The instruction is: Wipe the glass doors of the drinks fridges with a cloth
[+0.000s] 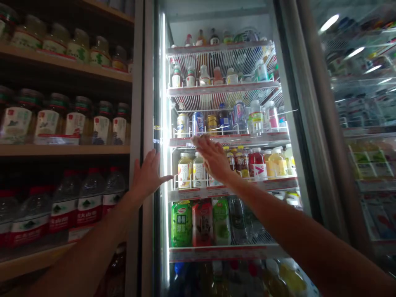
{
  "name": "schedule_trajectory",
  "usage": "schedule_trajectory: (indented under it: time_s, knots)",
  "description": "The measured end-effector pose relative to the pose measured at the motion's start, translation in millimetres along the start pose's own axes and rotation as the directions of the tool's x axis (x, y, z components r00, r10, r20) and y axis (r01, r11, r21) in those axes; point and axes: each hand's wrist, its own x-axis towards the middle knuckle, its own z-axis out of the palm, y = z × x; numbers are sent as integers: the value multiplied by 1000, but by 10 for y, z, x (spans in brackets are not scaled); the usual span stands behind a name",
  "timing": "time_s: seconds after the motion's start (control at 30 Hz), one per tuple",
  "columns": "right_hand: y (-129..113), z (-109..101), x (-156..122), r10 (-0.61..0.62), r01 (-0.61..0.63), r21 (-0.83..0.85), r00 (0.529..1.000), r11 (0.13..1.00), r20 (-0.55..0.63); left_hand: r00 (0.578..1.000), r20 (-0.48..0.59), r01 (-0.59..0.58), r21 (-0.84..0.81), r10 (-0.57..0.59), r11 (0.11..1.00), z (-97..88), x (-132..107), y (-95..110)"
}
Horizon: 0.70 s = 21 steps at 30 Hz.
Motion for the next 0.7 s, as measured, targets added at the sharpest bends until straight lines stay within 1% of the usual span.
schedule_trajectory:
  time_s: [0.03, 0.07, 0.1, 0.13, 0.17, 0.2, 0.23, 0.27, 0.3, 0.33, 0.37, 0.4, 0.43, 0.47, 0.5, 0.53, 0.6, 0.63, 0.67, 0.7]
  knots:
    - [-90, 35, 12, -108, 107, 10, 994, 994, 37, 1000, 0, -5, 7, 5, 1000, -10, 0, -15]
    - [-133, 57, 29, -162, 161, 14, 986, 987, 48, 1000, 1, -7, 10, 7, 1000, -21, 2, -33]
    - [-130, 66, 56, -154, 154, 10, 987, 988, 35, 1000, 7, -6, 11, 6, 1000, -30, 5, -51]
    - [-93, 63, 96, -88, 88, 0, 996, 996, -2, 1000, 16, -5, 10, 5, 1000, -37, 10, -69]
    - [-39, 56, 148, 19, -19, -7, 999, 1000, -51, 1000, 26, -6, 7, 6, 1000, -42, 15, -85]
    - [9, 51, 208, 138, -140, -8, 985, 990, -102, 999, 31, -11, 4, 11, 1000, -44, 19, -97]
    - [31, 53, 268, 235, -237, -2, 962, 971, -140, 999, 31, -19, 2, 19, 1000, -43, 22, -106]
    - [14, 66, 321, 287, -290, 4, 945, 957, -157, 999, 28, -28, 0, 28, 1000, -41, 23, -112]
    - [-46, 88, 361, 279, -281, 9, 949, 960, -147, 999, 25, -35, -2, 35, 999, -40, 21, -118]
    - [-142, 119, 386, 212, -212, 12, 971, 977, -115, 999, 23, -39, -4, 39, 999, -39, 15, -126]
    - [-261, 153, 399, 97, -95, 19, 993, 995, -67, 999, 21, -39, -6, 40, 999, -42, 6, -141]
    - [-384, 185, 408, -42, 42, 33, 999, 999, -15, 999, 18, -33, -8, 33, 999, -46, -5, -163]
    - [-493, 211, 422, -172, 170, 50, 985, 984, 27, 1000, 13, -21, -10, 21, 1000, -54, -16, -195]
    - [-575, 228, 449, -259, 256, 63, 965, 965, 51, 1000, 7, -5, -11, 5, 1000, -65, -28, -237]
    - [-625, 234, 493, -291, 287, 68, 955, 955, 58, 1000, -2, 12, -9, -12, 1000, -78, -39, -284]
    - [-646, 234, 555, -266, 263, 64, 962, 963, 54, 1000, -8, 26, -5, -26, 1000, -93, -48, -335]
    - [-645, 231, 701, -107, 106, 50, 994, 993, 25, 999, -9, 49, 5, -49, 999, -127, -64, -426]
    - [-654, 241, 763, -34, 34, 48, 999, 998, 13, 998, -9, 59, 10, -59, 998, -144, -71, -459]
    - [-687, 263, 800, -4, 4, 51, 1000, 999, 9, 998, -13, 69, 13, -69, 998, -162, -80, -483]
    - [-749, 298, 804, -26, 25, 60, 1000, 998, 15, 997, -18, 78, 14, -78, 997, -178, -91, -497]
